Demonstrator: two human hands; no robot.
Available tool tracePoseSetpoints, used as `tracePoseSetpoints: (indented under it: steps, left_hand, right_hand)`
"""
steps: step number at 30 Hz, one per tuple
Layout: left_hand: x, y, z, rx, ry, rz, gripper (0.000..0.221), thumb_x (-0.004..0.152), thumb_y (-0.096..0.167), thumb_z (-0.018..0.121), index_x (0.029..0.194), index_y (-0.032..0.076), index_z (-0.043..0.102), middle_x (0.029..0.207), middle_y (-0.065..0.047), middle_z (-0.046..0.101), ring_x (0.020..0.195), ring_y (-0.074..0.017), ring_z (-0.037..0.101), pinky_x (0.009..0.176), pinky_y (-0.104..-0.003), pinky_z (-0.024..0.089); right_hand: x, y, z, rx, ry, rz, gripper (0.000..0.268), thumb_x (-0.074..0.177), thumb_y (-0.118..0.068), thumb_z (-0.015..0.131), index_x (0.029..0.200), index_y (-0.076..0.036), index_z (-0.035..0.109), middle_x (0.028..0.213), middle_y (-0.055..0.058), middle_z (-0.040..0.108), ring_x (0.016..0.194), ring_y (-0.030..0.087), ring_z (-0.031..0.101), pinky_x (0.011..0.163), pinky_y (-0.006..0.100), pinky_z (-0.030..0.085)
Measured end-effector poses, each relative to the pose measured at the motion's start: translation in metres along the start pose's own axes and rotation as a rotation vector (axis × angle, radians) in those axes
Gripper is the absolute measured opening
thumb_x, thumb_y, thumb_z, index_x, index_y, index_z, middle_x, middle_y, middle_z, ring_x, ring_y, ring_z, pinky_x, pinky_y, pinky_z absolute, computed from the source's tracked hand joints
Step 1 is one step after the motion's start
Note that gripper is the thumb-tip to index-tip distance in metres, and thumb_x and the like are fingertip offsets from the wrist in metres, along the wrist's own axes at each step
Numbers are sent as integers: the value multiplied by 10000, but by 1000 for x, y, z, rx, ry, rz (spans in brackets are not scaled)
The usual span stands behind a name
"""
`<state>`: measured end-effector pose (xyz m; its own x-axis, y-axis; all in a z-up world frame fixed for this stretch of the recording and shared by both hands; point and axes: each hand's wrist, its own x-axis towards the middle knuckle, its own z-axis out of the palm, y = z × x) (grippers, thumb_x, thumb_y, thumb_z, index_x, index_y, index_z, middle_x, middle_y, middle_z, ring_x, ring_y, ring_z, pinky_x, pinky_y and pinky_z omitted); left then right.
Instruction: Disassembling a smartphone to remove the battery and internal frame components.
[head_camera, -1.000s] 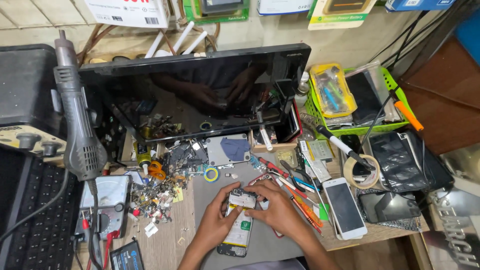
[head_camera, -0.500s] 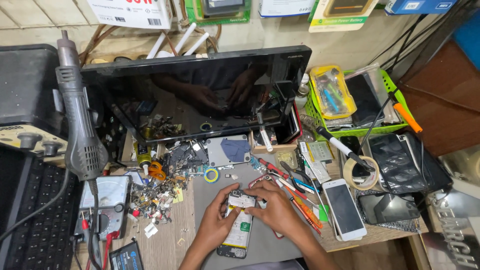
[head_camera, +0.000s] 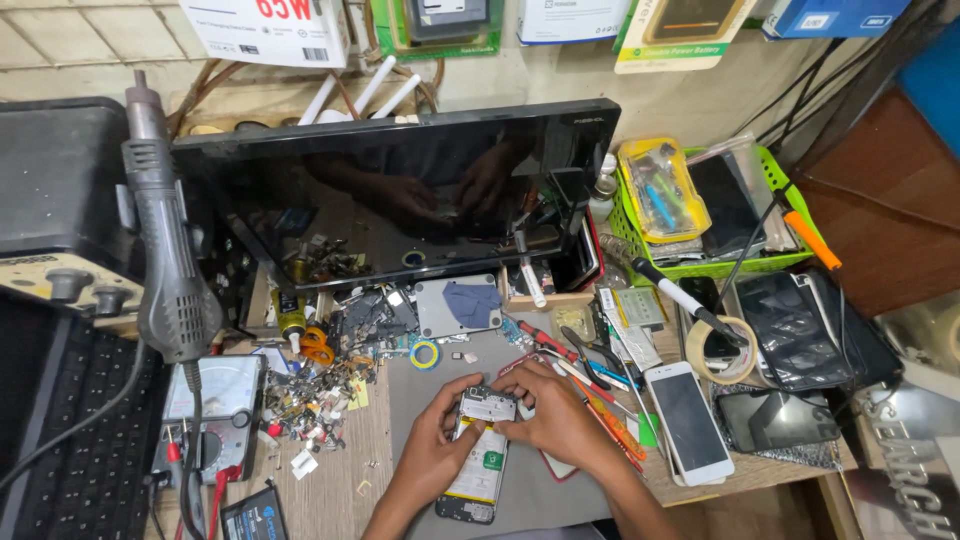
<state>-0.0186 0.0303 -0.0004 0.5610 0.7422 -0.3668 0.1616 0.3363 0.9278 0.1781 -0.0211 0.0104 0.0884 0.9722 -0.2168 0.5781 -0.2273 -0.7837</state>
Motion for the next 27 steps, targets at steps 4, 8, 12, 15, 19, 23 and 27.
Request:
tracePoseSetpoints:
  steps: [4,8,12,15,19,23,27]
  left_hand:
    - [-1,-1,1,-30,4,11,534,925,15,631,1415,226,602,1102,-67,731,847,-115,689,619,-259,608]
    - [-2,1,0,-21,20,-31,522,932,16,626,1407,234,616,1089,-55,722,832,-115,682,603,-247,571]
    - [-3,0,-2,20,9,13,514,929,46,652,1410,224,615,1051,-27,718,806,-96,643,616,-224,511]
    - [-3,-1,-2,23,-7,24,516,926,46,653,1410,218,606,1053,-28,748,807,-94,665,620,-223,517]
    - [-3,1,-3,33,-10,18,528,915,43,645,1408,227,603,1071,-18,758,806,-81,659,626,-216,511]
    - [-2,-7,-2,-19,-11,57,541,920,20,624,1425,213,599,1081,-25,752,839,-76,655,681,-210,519]
    - [-4,-2,-3,-10,-6,38,532,915,34,623,1413,221,607,1094,-30,770,825,-75,670,630,-218,525]
  right_hand:
    - [-3,-12,-3,-40,-17,48,418,739,-172,853,1139,-217,742,1094,-45,667,1035,129,635,882,261,522]
    - [-3,-9,0,-103,-11,10,411,731,-186,865,1111,-218,713,1096,-54,652,945,147,586,835,278,507]
    - [-2,-8,0,-14,-11,27,407,714,-168,896,1088,-197,738,1082,-58,662,920,132,588,817,260,511]
    - [-1,-3,1,-5,6,9,416,689,-161,905,1072,-188,746,1043,-54,665,900,126,586,792,256,507]
    - [-2,-3,1,-18,13,-2,438,688,-148,873,1110,-193,766,1024,-59,673,881,115,578,772,247,495]
    - [-2,-3,2,-47,12,8,432,694,-148,883,1106,-191,759,993,-55,663,877,117,575,762,254,497]
    - [0,0,3,-67,0,34,449,707,-179,888,1138,-192,762,1022,-70,683,877,114,575,781,250,505]
